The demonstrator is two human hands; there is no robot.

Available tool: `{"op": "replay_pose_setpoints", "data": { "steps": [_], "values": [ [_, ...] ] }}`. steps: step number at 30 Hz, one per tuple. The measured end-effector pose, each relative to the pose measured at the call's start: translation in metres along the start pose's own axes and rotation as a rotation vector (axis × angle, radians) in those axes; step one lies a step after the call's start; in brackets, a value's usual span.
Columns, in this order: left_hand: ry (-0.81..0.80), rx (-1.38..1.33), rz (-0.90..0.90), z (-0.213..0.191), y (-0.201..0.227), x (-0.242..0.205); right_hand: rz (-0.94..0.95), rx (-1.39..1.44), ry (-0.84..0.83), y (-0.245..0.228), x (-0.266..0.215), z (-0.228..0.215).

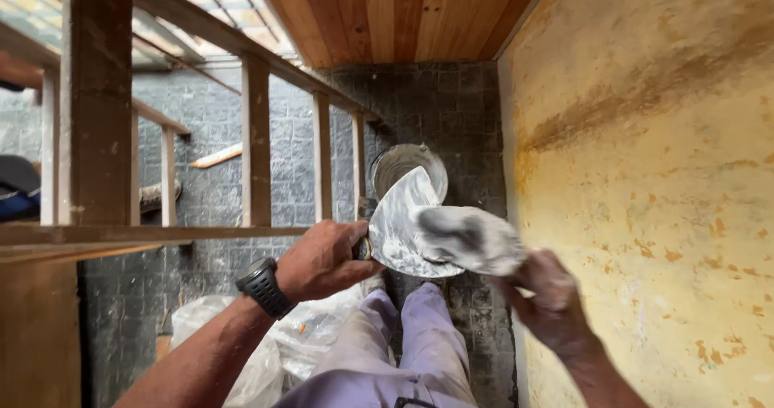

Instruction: Applying plaster to a wall and corners using a trowel and a bucket of material.

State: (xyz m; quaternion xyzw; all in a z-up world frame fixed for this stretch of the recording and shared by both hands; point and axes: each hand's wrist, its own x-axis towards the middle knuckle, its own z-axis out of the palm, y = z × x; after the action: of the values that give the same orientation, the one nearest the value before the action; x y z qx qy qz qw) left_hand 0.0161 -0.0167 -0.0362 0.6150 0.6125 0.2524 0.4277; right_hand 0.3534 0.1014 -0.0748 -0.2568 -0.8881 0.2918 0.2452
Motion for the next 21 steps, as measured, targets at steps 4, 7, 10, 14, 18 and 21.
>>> {"op": "replay_pose_setpoints", "data": {
  "steps": [4, 7, 10, 14, 18, 21],
  "values": [
    [-0.048, -0.150, -0.063, -0.002, -0.005, -0.008, 0.187, -0.108, -0.032, 0.010, -0.018, -0.029],
    [-0.054, 0.022, -0.104, -0.001, -0.011, -0.006, 0.698, 0.370, -0.046, 0.001, -0.020, -0.042],
    [-0.057, 0.113, -0.017, 0.022, -0.027, -0.005, 0.587, 0.923, -0.129, 0.007, -0.002, -0.050],
    [-0.175, 0.296, -0.049, 0.037, -0.021, 0.001, 0.702, 1.276, -0.360, 0.005, 0.023, -0.045],
    [-0.177, 0.247, -0.129, 0.047, -0.044, -0.012, 0.871, 1.248, -0.788, 0.044, 0.018, -0.046],
    [-0.060, 0.133, -0.205, 0.034, -0.038, -0.019, 1.060, 0.868, -0.891, 0.054, 0.014, -0.048]
  ]
}}
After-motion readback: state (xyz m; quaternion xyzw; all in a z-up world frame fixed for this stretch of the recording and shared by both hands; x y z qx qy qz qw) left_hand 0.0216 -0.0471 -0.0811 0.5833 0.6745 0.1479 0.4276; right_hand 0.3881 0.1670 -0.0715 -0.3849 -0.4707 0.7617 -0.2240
